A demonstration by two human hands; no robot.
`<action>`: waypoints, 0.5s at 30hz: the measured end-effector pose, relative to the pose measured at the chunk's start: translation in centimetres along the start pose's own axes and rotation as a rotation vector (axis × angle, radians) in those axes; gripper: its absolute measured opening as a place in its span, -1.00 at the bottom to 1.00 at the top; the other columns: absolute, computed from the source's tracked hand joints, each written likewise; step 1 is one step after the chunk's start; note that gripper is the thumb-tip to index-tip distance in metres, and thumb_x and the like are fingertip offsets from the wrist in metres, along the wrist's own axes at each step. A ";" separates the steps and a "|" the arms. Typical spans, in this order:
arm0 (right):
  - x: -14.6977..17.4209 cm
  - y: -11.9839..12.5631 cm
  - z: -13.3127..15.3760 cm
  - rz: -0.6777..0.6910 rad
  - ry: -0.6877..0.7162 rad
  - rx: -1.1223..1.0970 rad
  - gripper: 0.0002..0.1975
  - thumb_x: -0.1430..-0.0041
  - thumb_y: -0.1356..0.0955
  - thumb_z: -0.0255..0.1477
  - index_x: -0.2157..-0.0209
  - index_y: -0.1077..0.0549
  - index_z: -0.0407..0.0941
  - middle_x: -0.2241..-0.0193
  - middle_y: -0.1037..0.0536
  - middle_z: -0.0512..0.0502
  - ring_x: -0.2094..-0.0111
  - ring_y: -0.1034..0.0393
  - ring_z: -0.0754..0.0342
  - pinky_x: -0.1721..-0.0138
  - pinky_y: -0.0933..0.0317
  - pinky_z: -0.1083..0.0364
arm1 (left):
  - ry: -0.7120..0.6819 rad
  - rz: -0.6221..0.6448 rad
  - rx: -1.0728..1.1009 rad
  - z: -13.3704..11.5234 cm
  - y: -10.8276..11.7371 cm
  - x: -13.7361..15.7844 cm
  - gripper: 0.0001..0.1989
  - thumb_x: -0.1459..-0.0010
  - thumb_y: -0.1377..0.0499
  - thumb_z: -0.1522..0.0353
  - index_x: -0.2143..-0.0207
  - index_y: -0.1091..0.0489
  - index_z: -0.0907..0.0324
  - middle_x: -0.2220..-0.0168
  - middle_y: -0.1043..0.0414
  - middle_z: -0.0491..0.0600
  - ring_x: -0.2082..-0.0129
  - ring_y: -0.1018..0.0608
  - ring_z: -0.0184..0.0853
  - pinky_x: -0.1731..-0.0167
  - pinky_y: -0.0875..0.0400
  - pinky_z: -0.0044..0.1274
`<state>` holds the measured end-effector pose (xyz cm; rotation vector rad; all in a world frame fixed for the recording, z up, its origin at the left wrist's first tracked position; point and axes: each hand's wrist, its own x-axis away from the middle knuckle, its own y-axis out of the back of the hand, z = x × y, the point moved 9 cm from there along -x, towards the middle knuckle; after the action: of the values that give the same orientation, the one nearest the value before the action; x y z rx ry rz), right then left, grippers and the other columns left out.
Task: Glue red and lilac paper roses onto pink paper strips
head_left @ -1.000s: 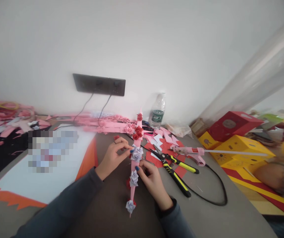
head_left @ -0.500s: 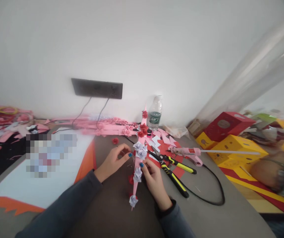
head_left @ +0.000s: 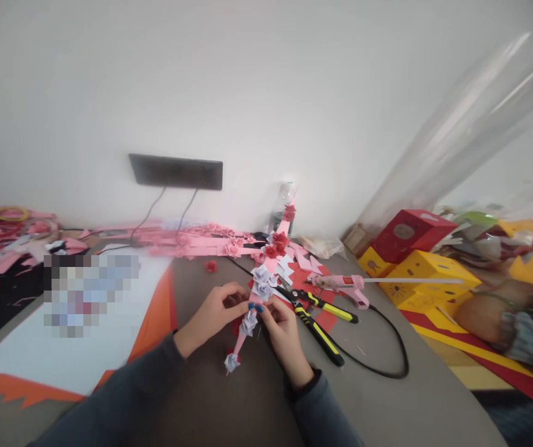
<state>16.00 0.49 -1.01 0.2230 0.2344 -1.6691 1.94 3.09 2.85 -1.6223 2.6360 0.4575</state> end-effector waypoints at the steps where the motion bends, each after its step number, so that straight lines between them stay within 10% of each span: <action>1: 0.0 0.0 -0.2 -0.002 -0.006 -0.002 -0.53 -0.11 -0.43 0.03 0.53 -0.42 -0.10 0.63 -0.28 0.06 0.58 -0.09 0.14 0.55 -0.01 0.16 | 0.006 -0.016 -0.003 -0.2 -0.1 0.2 -0.75 -0.17 -0.27 0.21 0.33 -0.49 0.24 0.35 -0.47 -0.05 0.39 -0.49 -0.35 0.34 -0.34 -0.54; 8: -0.2 -0.3 0.2 0.027 0.025 -0.063 -0.54 -0.11 -0.43 0.03 0.46 -0.46 -0.10 0.57 -0.40 0.01 0.55 -0.19 0.12 0.51 -0.10 0.15 | 0.066 -0.053 -0.022 -1.1 1.3 0.7 -0.74 -0.12 -0.27 0.20 0.33 -0.53 0.24 0.39 -0.51 -0.03 0.43 -0.52 -0.34 0.38 -0.38 -0.54; 15: -0.1 -0.7 0.5 0.054 -0.004 -0.061 -0.51 -0.20 -0.36 0.07 0.36 -0.51 -0.10 0.60 -0.32 0.05 0.58 -0.14 0.13 0.55 -0.03 0.15 | 0.142 -0.069 -0.243 -2.6 9.1 0.7 -0.70 -0.12 -0.26 0.14 0.30 -0.59 0.19 0.36 -0.57 0.01 0.46 -0.52 -0.32 0.45 -0.38 -0.54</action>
<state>15.33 0.55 -0.53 0.1783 0.2741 -1.6066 -6.02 5.63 7.41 -1.8721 2.7032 0.7107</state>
